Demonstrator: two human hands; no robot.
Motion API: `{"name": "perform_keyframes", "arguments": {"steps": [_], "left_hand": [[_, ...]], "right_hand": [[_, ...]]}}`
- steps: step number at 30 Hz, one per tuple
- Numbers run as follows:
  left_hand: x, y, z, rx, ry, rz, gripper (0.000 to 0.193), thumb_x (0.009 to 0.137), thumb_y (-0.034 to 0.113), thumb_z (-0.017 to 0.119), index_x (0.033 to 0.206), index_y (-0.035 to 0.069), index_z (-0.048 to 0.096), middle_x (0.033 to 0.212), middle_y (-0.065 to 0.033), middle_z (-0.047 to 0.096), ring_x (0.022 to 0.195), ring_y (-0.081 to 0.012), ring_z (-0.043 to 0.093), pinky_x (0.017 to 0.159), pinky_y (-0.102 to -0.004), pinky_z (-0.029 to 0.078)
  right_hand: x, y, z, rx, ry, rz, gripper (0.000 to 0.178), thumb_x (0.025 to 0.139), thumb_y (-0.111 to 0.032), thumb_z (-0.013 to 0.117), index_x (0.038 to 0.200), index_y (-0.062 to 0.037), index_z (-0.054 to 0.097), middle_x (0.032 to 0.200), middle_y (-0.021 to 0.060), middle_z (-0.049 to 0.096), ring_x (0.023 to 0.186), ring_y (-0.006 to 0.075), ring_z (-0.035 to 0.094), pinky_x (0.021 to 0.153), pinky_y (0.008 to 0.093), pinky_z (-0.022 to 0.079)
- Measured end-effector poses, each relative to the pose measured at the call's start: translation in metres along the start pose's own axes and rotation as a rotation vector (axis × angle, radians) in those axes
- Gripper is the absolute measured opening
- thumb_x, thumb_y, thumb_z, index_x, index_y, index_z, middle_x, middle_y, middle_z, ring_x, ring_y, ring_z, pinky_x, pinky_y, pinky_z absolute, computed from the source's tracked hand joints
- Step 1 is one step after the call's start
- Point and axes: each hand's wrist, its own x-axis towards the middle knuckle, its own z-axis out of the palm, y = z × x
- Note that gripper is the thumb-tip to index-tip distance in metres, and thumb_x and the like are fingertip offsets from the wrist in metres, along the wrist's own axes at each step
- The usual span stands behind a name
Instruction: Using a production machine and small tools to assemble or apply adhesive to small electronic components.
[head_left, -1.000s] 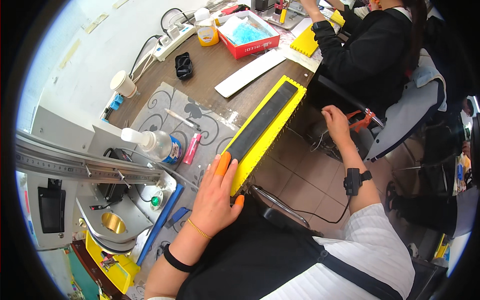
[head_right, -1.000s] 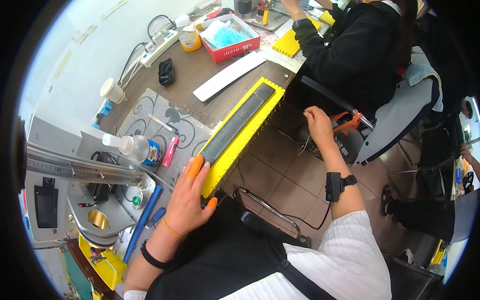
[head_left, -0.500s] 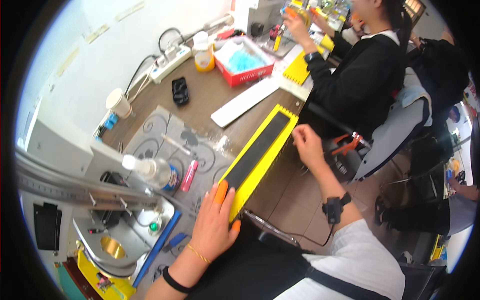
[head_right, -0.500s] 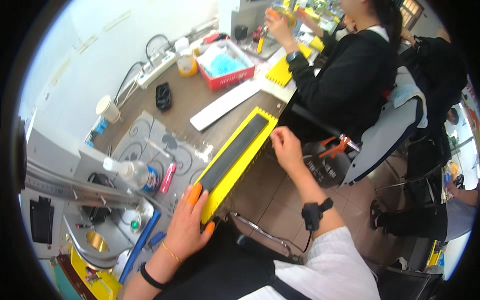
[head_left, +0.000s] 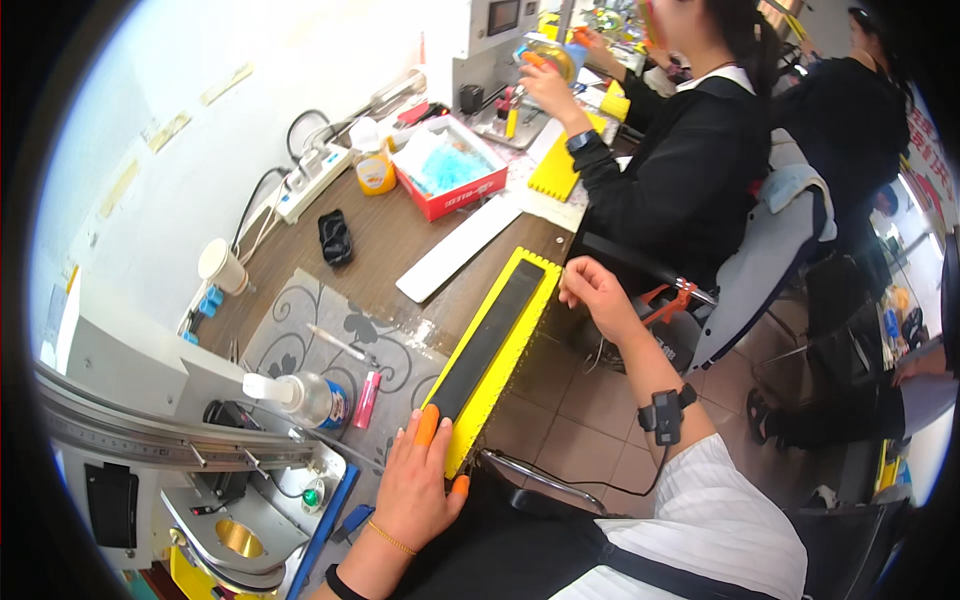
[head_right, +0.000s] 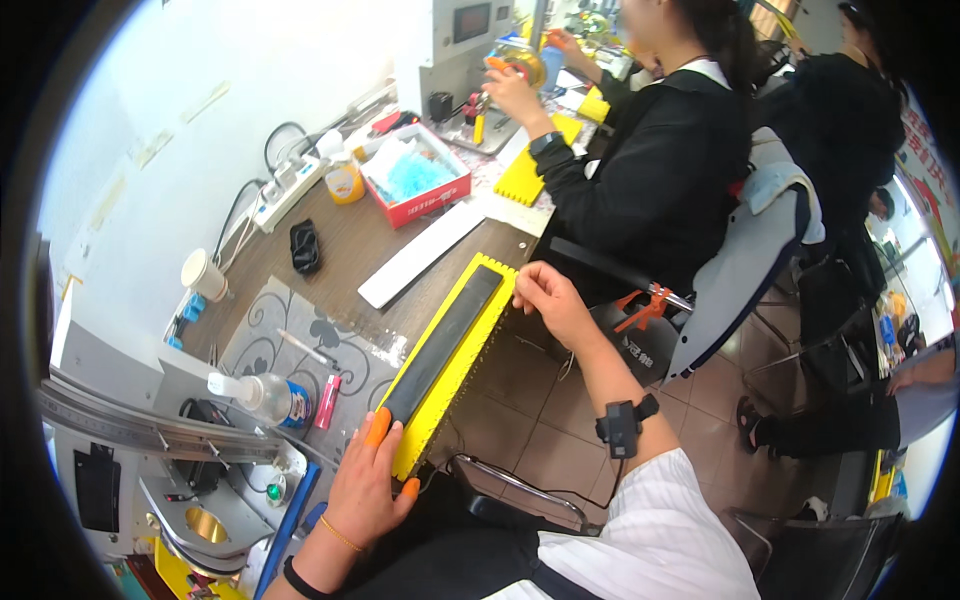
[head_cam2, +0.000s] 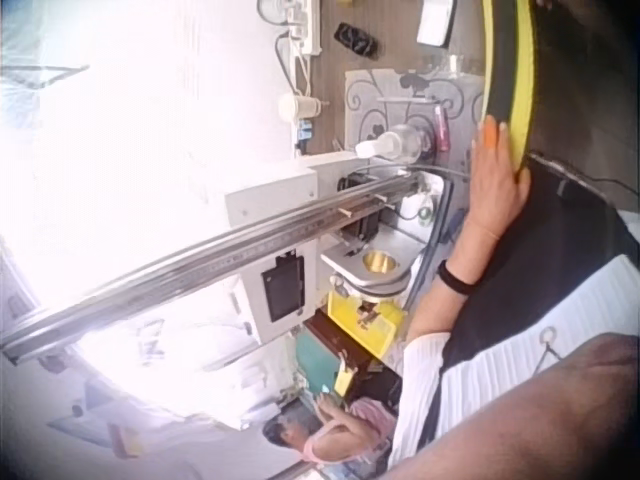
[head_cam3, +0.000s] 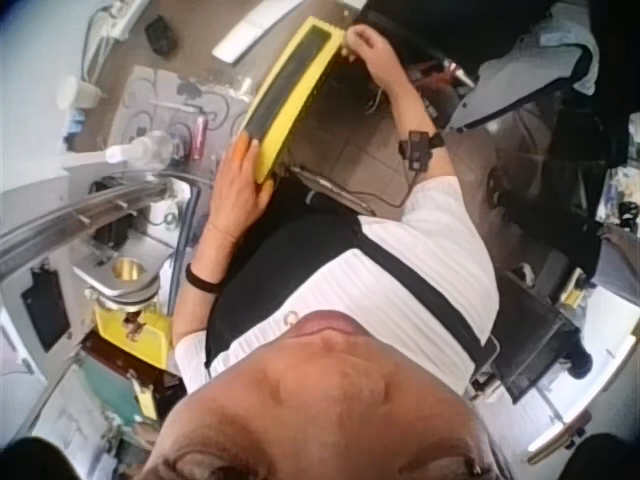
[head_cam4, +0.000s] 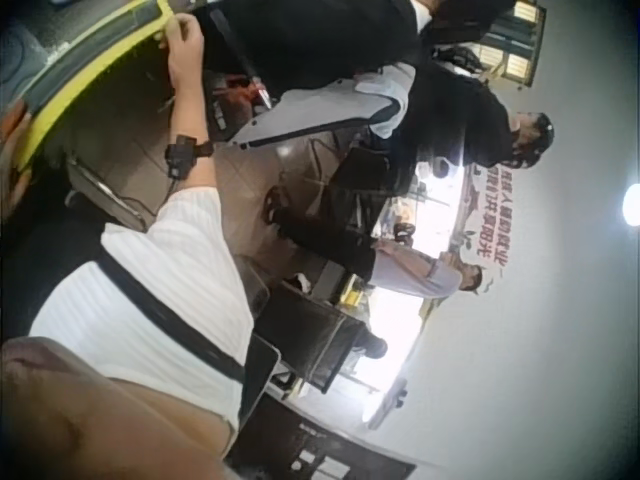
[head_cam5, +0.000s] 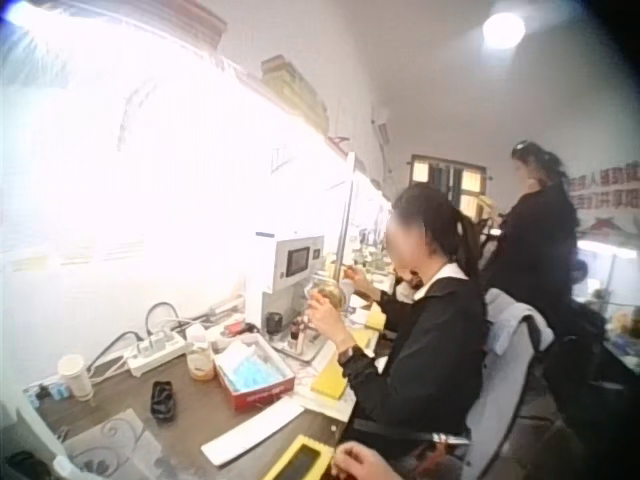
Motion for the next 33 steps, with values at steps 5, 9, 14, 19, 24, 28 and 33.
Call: {"name": "perform_keyframes", "arguments": {"steps": [5,9,14,19,24,28,33], "left_hand": [[-0.003,-0.004,0.005,-0.018,0.053,0.049,0.073,0.073,0.021,0.073,0.134,-0.005,0.042,0.141,-0.0272,0.039,0.134,-0.0422,0.035,0.111,-0.0472,0.031],[-0.01,-0.005,0.01,0.01,0.102,0.074,0.073,0.073,0.021,0.074,0.134,-0.005,0.043,0.14,-0.0279,0.039,0.133,-0.0429,0.036,0.11,-0.0489,0.032],[-0.02,-0.01,0.015,0.039,0.128,0.079,0.07,0.077,0.024,0.072,0.134,-0.006,0.043,0.141,-0.0268,0.04,0.134,-0.0405,0.037,0.11,-0.0458,0.032],[-0.041,0.007,-0.019,-0.355,0.283,0.145,0.049,0.092,0.018,0.059,0.135,0.0,0.046,0.135,-0.0194,0.052,0.129,-0.0322,0.046,0.106,-0.0374,0.037],[-0.067,0.036,-0.073,-1.319,0.351,0.226,0.047,0.104,0.03,0.038,0.14,0.001,0.042,0.127,-0.0123,0.058,0.118,-0.0198,0.054,0.104,-0.0353,0.038],[-0.083,0.019,-0.089,-1.743,0.389,0.002,0.048,0.105,0.035,0.031,0.139,0.003,0.042,0.111,-0.009,0.062,0.095,-0.015,0.061,0.089,-0.0326,0.049],[-0.089,-0.005,-0.084,-1.465,0.632,-0.184,0.043,0.104,0.036,0.036,0.124,0.002,0.054,0.078,0.0005,0.052,0.06,-0.0063,0.046,0.059,-0.021,0.043]], "right_hand": [[-0.06,0.051,-0.093,-1.339,-0.13,0.157,0.014,0.083,-0.013,0.059,0.089,-0.001,0.062,0.086,0.0189,0.069,0.082,0.0327,0.068,0.072,0.0435,0.053],[-0.107,0.015,-0.114,-1.611,0.092,0.269,0.015,0.078,-0.01,0.057,0.088,0.0006,0.063,0.085,0.0201,0.068,0.083,0.0357,0.068,0.074,0.0454,0.054],[-0.128,-0.123,-0.044,-1.195,-0.373,0.346,0.014,0.085,-0.019,0.059,0.089,-0.0056,0.063,0.087,0.0094,0.068,0.08,0.0289,0.066,0.072,0.0381,0.051],[-0.157,-0.231,0.049,0.11,-1.375,-0.114,0.016,0.089,-0.019,0.066,0.088,-0.003,0.062,0.086,0.0068,0.067,0.077,0.0153,0.063,0.062,0.0266,0.048],[-0.15,-0.262,0.139,0.327,-0.828,-0.264,0.008,0.089,-0.01,0.063,0.088,-0.0032,0.058,0.085,0.0023,0.059,0.078,0.0111,0.054,0.073,0.0264,0.045],[-0.089,-0.233,0.216,0.17,-0.627,-0.132,0.011,0.092,-0.016,0.062,0.096,-0.0071,0.057,0.078,-0.0076,0.048,0.065,0.0005,0.04,0.058,0.016,0.032],[-0.055,-0.22,0.274,0.177,-0.676,-0.065,0.012,0.092,-0.019,0.063,0.096,-0.0079,0.058,0.077,-0.0091,0.048,0.065,-0.0007,0.039,0.056,0.0156,0.03]]}}
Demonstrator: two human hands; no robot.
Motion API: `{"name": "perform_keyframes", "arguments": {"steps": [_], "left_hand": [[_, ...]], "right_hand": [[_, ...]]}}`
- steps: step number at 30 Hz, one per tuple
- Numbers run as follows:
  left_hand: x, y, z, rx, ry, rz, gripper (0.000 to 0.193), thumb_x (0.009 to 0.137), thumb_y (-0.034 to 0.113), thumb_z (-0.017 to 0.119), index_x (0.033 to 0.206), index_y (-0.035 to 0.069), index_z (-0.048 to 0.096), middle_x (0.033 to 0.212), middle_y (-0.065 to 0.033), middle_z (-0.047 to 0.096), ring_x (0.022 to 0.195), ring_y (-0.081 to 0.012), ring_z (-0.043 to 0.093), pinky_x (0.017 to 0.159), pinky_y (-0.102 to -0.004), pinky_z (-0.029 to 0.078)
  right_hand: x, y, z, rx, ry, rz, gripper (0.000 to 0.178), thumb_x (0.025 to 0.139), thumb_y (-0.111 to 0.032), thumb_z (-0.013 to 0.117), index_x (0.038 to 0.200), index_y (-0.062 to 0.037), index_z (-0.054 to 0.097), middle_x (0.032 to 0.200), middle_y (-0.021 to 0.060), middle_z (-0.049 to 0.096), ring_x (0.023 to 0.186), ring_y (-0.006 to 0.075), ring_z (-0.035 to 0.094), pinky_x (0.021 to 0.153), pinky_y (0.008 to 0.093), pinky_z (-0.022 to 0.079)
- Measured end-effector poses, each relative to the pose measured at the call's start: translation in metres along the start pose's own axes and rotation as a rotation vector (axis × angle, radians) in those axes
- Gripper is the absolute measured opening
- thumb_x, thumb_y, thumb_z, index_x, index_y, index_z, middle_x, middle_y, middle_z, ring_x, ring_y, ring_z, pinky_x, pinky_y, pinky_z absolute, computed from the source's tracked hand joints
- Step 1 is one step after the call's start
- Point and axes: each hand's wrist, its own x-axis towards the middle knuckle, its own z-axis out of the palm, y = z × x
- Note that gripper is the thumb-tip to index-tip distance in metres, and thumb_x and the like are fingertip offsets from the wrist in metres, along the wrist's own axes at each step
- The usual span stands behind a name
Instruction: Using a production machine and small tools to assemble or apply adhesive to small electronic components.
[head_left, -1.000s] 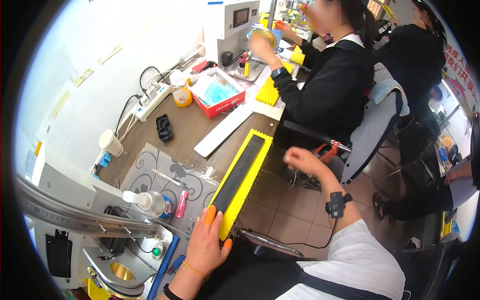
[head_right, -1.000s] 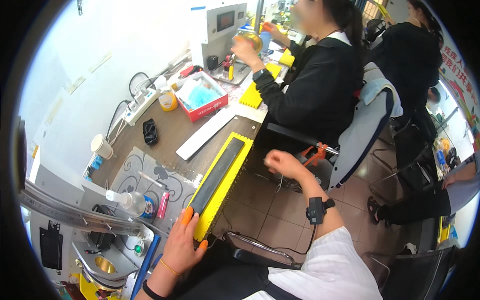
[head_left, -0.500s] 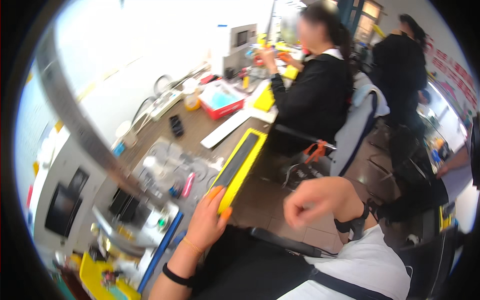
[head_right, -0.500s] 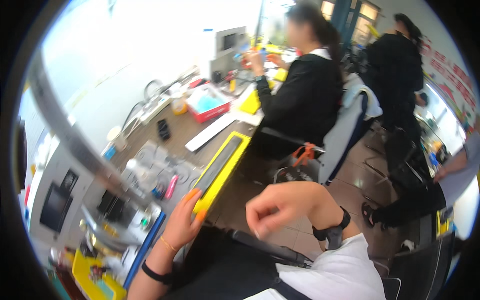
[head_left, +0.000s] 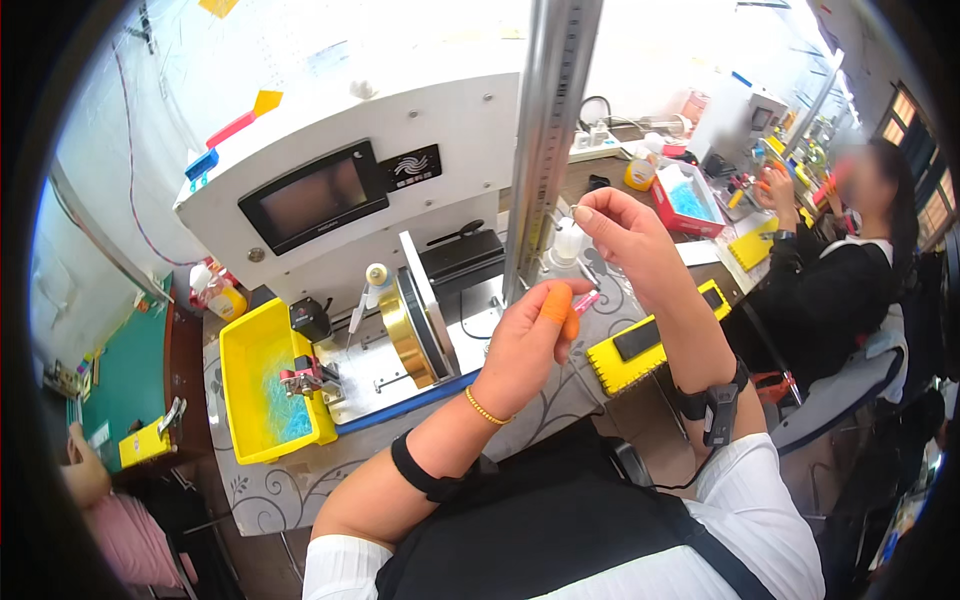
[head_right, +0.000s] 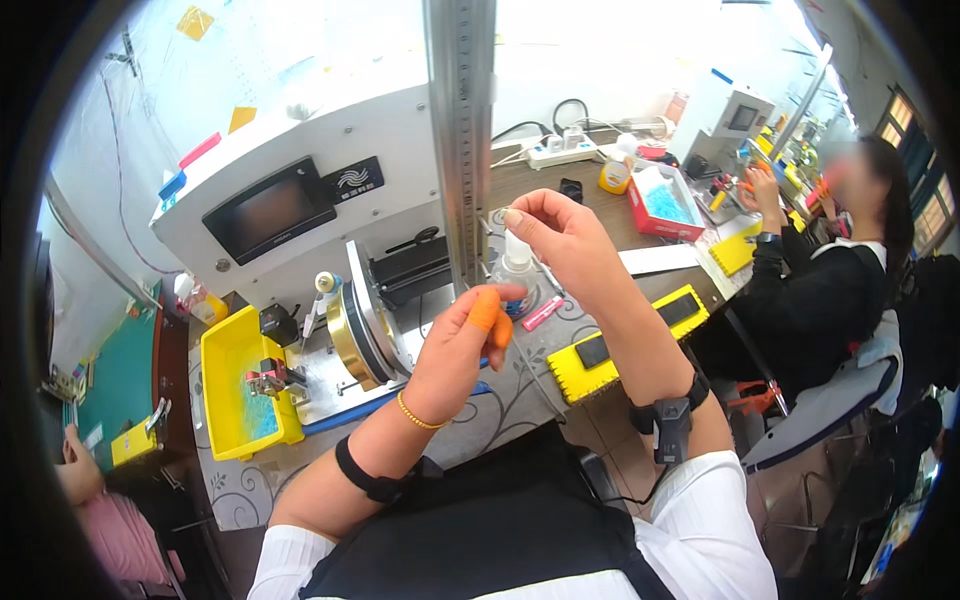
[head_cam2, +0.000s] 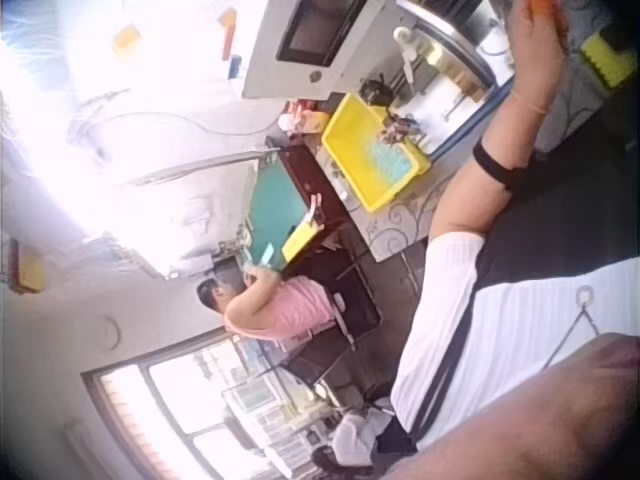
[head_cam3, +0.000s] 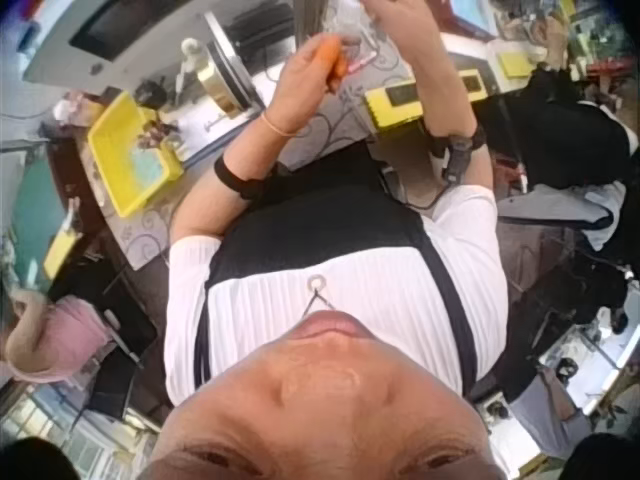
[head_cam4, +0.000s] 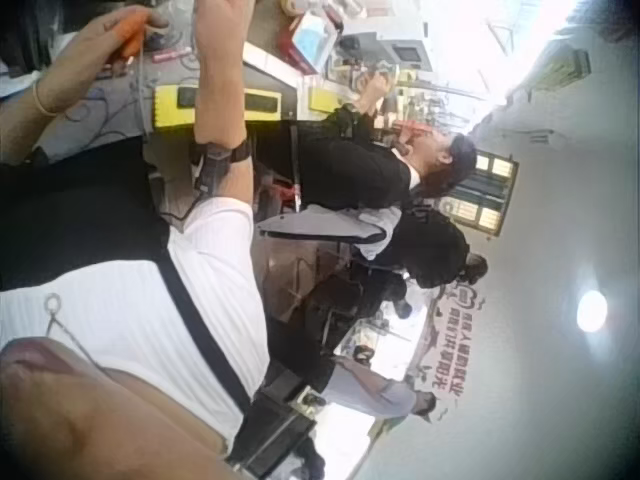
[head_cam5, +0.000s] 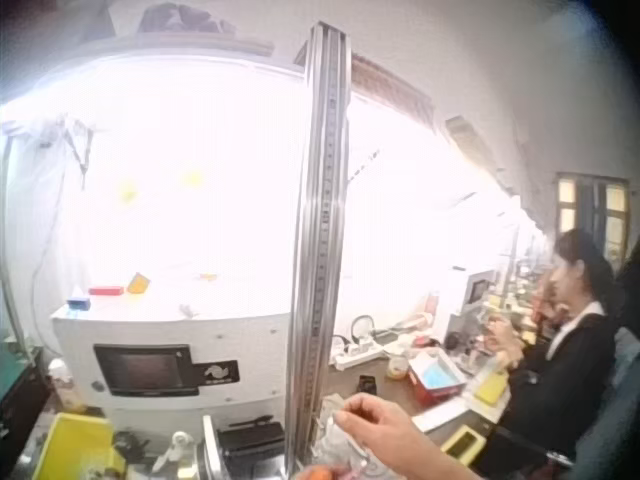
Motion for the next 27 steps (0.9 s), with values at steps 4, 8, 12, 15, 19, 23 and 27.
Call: {"name": "perform_keyframes", "arguments": {"steps": [4,8,12,15,19,23,27], "left_hand": [[0.005,-0.023,-0.016,0.147,0.154,0.087,0.03,0.104,0.028,0.043,0.102,0.004,0.06,0.063,0.0058,0.04,0.055,-0.0029,0.031,0.051,-0.0192,0.028],[0.0,-0.04,-0.027,0.319,0.201,0.148,0.03,0.103,0.029,0.043,0.099,0.005,0.06,0.064,0.0062,0.04,0.058,-0.0031,0.032,0.053,-0.0197,0.029],[-0.008,-0.052,-0.038,0.417,0.224,0.099,0.03,0.103,0.029,0.044,0.096,0.005,0.061,0.065,0.006,0.041,0.06,-0.0041,0.034,0.054,-0.0206,0.03],[-0.02,-0.058,-0.05,0.456,0.233,-0.089,0.027,0.1,0.027,0.046,0.096,0.006,0.062,0.067,-0.0008,0.053,0.063,-0.0093,0.048,0.06,-0.0255,0.041],[-0.033,-0.061,-0.061,0.484,0.19,-0.192,0.028,0.099,0.029,0.047,0.096,0.006,0.062,0.067,-0.0014,0.053,0.063,-0.0105,0.048,0.061,-0.0262,0.041],[-0.043,-0.062,-0.07,0.538,0.163,-0.307,0.029,0.099,0.031,0.046,0.099,0.007,0.063,0.071,-0.0039,0.058,0.066,-0.0141,0.054,0.064,-0.0287,0.044],[-0.056,-0.069,-0.08,0.665,0.167,-0.304,0.033,0.1,0.032,0.046,0.092,0.005,0.063,0.066,0.0002,0.052,0.063,-0.009,0.047,0.061,-0.0257,0.041]], "right_hand": [[0.011,0.0,0.008,-0.034,-0.051,0.071,0.013,0.091,-0.018,0.065,0.095,-0.0076,0.059,0.077,-0.0087,0.049,0.065,-0.0004,0.039,0.057,0.0157,0.03],[0.013,0.009,-0.001,0.018,-0.078,0.063,0.015,0.09,-0.02,0.067,0.096,-0.0059,0.064,0.08,-0.0072,0.055,0.07,0.0006,0.042,0.06,0.017,0.034],[0.007,0.021,-0.005,0.147,-0.016,0.062,0.014,0.091,-0.019,0.066,0.093,-0.0061,0.062,0.076,-0.0078,0.052,0.066,0.0003,0.04,0.058,0.0164,0.032],[-0.005,0.039,-0.002,0.001,0.061,0.106,0.013,0.092,-0.018,0.065,0.093,-0.0055,0.061,0.075,-0.007,0.053,0.063,0.0001,0.042,0.057,0.0168,0.034],[-0.01,0.053,0.01,-0.016,0.075,0.15,0.015,0.092,-0.019,0.064,0.093,-0.0038,0.062,0.074,-0.0054,0.054,0.061,0.0003,0.045,0.051,0.0177,0.036],[-0.009,0.058,0.014,-0.102,0.031,0.158,0.018,0.092,-0.02,0.063,0.099,-0.0031,0.064,0.075,-0.0038,0.055,0.061,0.0008,0.046,0.05,0.0179,0.037],[-0.023,0.066,0.007,-0.209,0.07,0.198,0.023,0.095,-0.022,0.06,0.106,-0.0027,0.066,0.078,-0.0023,0.058,0.057,0.0017,0.046,0.05,0.0177,0.036]]}}
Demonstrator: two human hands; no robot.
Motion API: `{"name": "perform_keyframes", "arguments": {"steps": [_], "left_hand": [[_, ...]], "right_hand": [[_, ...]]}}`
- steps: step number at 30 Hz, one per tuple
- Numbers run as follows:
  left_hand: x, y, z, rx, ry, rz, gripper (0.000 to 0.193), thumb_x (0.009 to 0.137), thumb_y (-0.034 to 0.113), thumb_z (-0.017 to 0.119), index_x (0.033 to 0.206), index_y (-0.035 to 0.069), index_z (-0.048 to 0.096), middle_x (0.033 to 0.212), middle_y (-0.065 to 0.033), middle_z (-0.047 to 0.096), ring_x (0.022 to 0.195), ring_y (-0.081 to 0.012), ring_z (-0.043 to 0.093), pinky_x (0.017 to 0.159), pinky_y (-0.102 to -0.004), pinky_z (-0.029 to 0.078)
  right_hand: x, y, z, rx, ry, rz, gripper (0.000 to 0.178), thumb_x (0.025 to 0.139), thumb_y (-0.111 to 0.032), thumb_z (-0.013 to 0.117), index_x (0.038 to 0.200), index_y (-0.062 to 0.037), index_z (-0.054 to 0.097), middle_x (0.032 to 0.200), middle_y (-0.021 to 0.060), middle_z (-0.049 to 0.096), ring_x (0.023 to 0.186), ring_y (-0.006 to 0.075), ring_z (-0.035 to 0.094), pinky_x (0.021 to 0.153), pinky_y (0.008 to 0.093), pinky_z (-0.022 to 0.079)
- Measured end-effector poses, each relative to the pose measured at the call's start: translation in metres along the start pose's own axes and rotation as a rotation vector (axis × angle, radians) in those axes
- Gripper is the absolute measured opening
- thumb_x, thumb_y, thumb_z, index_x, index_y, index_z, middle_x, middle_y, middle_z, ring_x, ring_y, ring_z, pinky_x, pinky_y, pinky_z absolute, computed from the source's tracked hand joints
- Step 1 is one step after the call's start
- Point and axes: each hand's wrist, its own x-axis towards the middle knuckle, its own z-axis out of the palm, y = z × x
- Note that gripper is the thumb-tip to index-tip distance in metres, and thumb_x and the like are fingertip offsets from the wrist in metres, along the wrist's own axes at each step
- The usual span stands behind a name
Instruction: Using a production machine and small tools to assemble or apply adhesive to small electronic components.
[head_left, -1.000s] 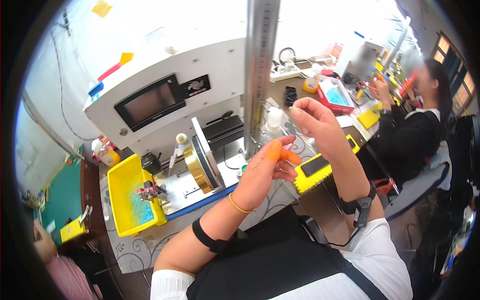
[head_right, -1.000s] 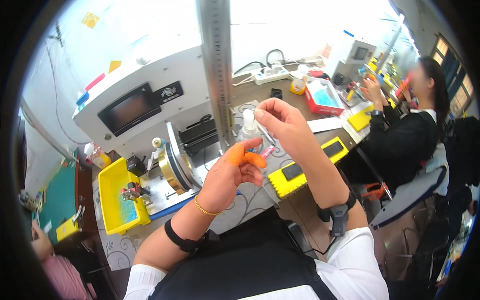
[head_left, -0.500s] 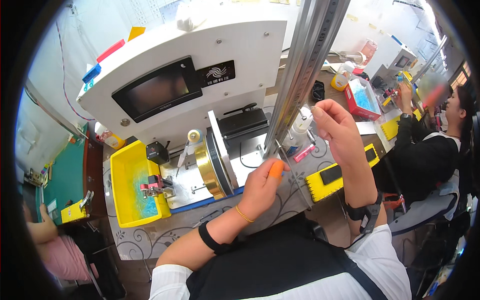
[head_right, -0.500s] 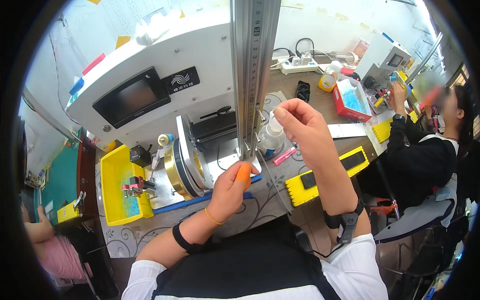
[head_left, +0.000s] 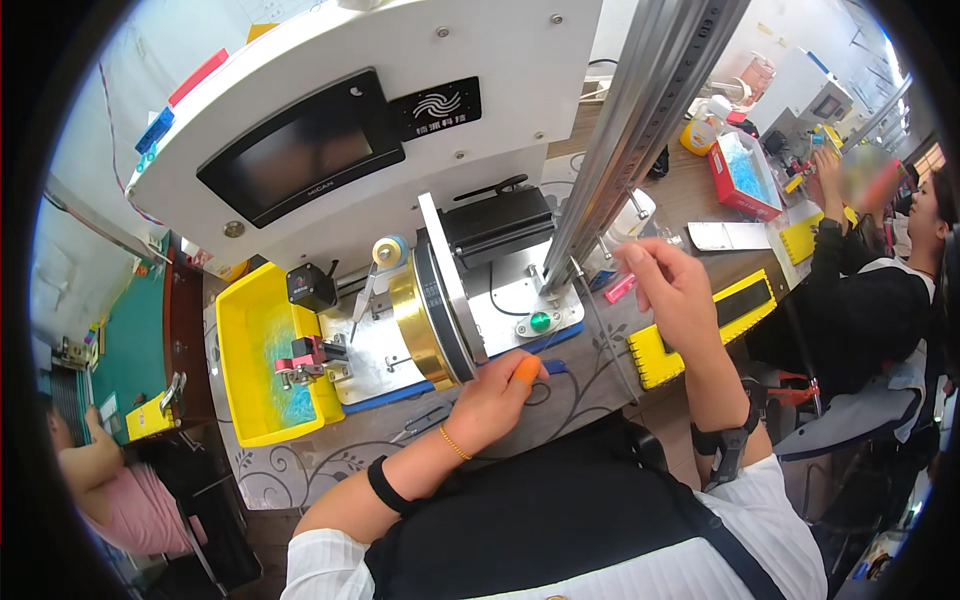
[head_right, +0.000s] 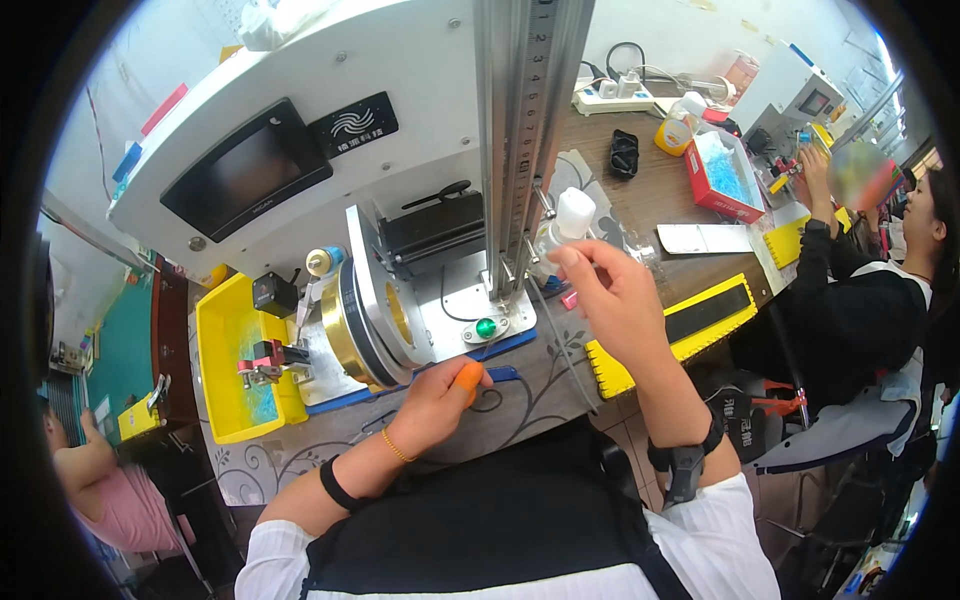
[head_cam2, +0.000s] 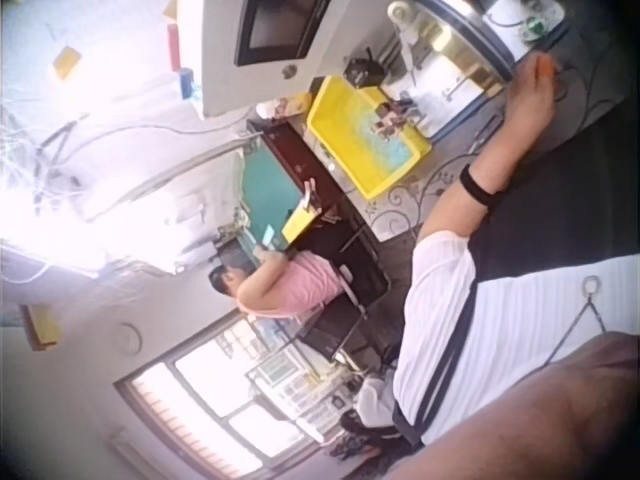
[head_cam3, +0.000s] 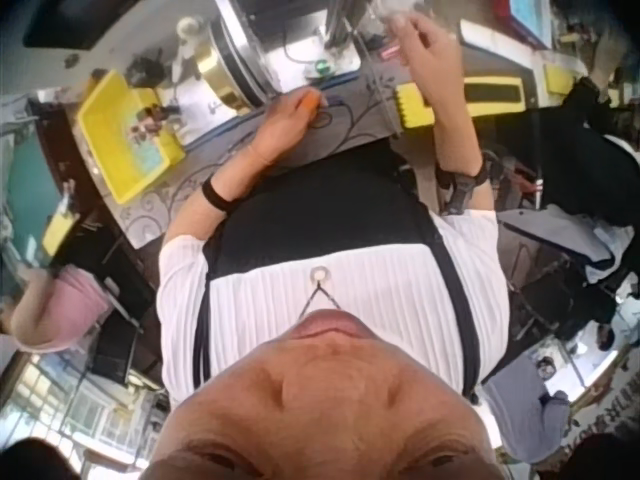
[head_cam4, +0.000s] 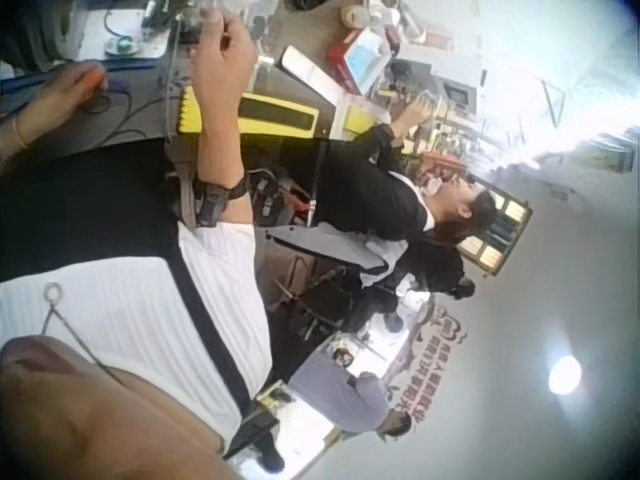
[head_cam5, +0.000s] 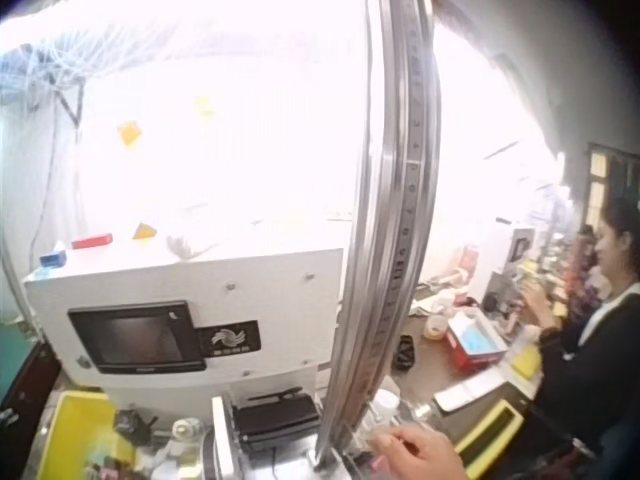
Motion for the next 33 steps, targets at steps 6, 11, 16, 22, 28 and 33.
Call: {"name": "perform_keyframes", "arguments": {"steps": [6,11,16,22,28,33], "left_hand": [[-0.004,0.001,-0.003,0.118,-0.018,0.115,0.029,0.098,0.029,0.047,0.092,0.006,0.063,0.067,-0.0059,0.057,0.062,-0.0174,0.055,0.062,-0.0306,0.044],[-0.028,0.012,-0.029,0.182,-0.033,0.103,0.025,0.096,0.025,0.047,0.092,0.006,0.063,0.071,-0.0089,0.06,0.065,-0.0229,0.059,0.064,-0.0318,0.046],[-0.07,0.006,-0.07,0.659,0.253,0.573,0.024,0.095,0.022,0.048,0.092,0.005,0.063,0.08,-0.0091,0.065,0.074,-0.0239,0.061,0.069,-0.0295,0.045],[-0.074,0.016,-0.074,-0.283,0.446,0.347,0.031,0.098,0.021,0.048,0.119,0.001,0.057,0.102,-0.0082,0.064,0.074,-0.014,0.061,0.069,-0.0257,0.046],[-0.034,0.03,-0.09,-0.595,0.1,0.179,0.034,0.1,0.021,0.046,0.126,0.0,0.053,0.087,-0.0021,0.062,0.059,-0.0058,0.057,0.056,-0.0188,0.045],[-0.027,0.035,-0.098,-0.596,0.037,0.076,0.032,0.099,0.022,0.051,0.122,0.001,0.057,0.082,0.0005,0.062,0.048,-0.0031,0.048,0.047,-0.015,0.039]], "right_hand": [[-0.028,0.018,0.041,0.206,-0.149,0.107,0.023,0.096,-0.021,0.057,0.104,-0.0011,0.066,0.078,-0.0019,0.058,0.053,0.0022,0.045,0.048,0.0177,0.034],[-0.011,0.039,0.049,0.303,0.023,0.082,0.023,0.097,-0.021,0.057,0.101,-0.0008,0.065,0.078,-0.0019,0.057,0.052,0.0025,0.044,0.048,0.0175,0.033],[-0.002,0.036,0.079,0.332,-0.083,0.106,0.023,0.096,-0.022,0.059,0.103,-0.0016,0.067,0.081,0.0014,0.061,0.056,0.0041,0.05,0.053,0.0183,0.041],[0.002,0.032,0.119,0.158,-0.206,-0.29,0.013,0.092,-0.01,0.06,0.098,-0.0023,0.069,0.083,0.0017,0.058,0.07,0.0074,0.051,0.06,0.0219,0.041],[0.018,0.018,0.128,0.16,-0.333,-0.524,0.014,0.082,-0.003,0.063,0.094,-0.0039,0.07,0.088,0.0017,0.053,0.083,0.0135,0.051,0.071,0.0239,0.04],[0.017,0.001,0.138,0.129,-0.328,-0.441,0.02,0.078,-0.002,0.065,0.098,-0.0029,0.069,0.102,0.0039,0.06,0.098,0.0155,0.058,0.083,0.0259,0.045]]}}
